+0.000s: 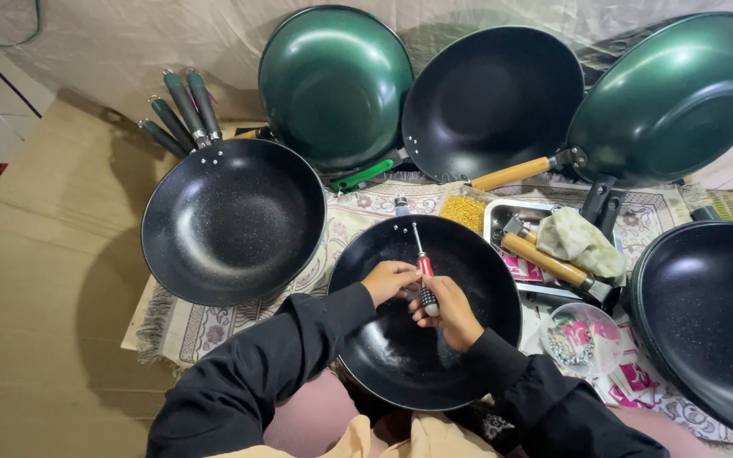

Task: The person assembles a frying pan by attaching a handle. They insert a metal bracket and screw into the pan's mounting hole, then use a screwdriver to tighten the screw, securing the handle in place.

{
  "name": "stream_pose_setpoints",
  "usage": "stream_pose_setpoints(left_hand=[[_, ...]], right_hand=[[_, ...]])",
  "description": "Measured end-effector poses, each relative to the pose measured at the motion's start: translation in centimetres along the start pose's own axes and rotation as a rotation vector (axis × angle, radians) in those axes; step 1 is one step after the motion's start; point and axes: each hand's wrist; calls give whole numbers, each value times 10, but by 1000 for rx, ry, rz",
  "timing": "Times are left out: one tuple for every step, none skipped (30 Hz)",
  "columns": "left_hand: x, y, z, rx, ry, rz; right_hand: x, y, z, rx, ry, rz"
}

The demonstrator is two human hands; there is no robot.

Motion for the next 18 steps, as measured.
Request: stream_pose_setpoints(left_hand=[[-2, 2, 0, 0, 0, 0], [-3, 4, 0, 8, 12, 8], [-5, 7, 1, 16, 24, 16], [-2, 5, 0, 17, 24, 16], [0, 3, -1, 28, 24, 37], [2, 1, -2, 40, 24, 58], [2, 2, -2, 39, 25, 57], [2, 3, -3, 43, 27, 56], [2, 4, -3, 48, 29, 56], [2, 3, -4, 47, 29, 55], [2, 2, -5, 39, 32, 40], [2, 1, -6, 31, 34, 24], [3, 0, -4, 31, 35, 24], [4, -1, -3, 25, 16, 12], [6, -3, -1, 20, -4, -1], [4, -1, -1, 21, -5, 0], [2, 1, 0, 18, -17, -2], [1, 3, 0, 16, -28, -3]], right_hand=[[-2, -2, 2, 0, 0, 0], [-4, -4, 4, -13, -16, -6], [-5, -6, 5, -26, -32, -12], [-5, -5, 4, -26, -32, -12], [-4, -3, 2, -31, -44, -20], [-3, -2, 1, -37, -57, -28], [-1, 1, -1, -36, -55, -27], [2, 3, -3, -36, -55, -30], [4, 6, -4, -37, -56, -33], [4, 5, -4, -36, -55, -33], [3, 5, -3, -30, -24, -37], [2, 4, -3, -23, 7, -42], [3, 5, -3, -23, 7, -42], [5, 6, -4, -4, 21, -32], [6, 7, -4, 14, 33, -21], [5, 6, -3, 13, 32, -21], [4, 4, -2, 4, 36, -7], [3, 3, 0, -6, 40, 6]])
Point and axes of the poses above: each hand's wrist, its own y-axis away from the middle knuckle, its own z-axis out of the back of the hand, x = y × z, and after that the axes turned 10 degrees about -y, right-handed
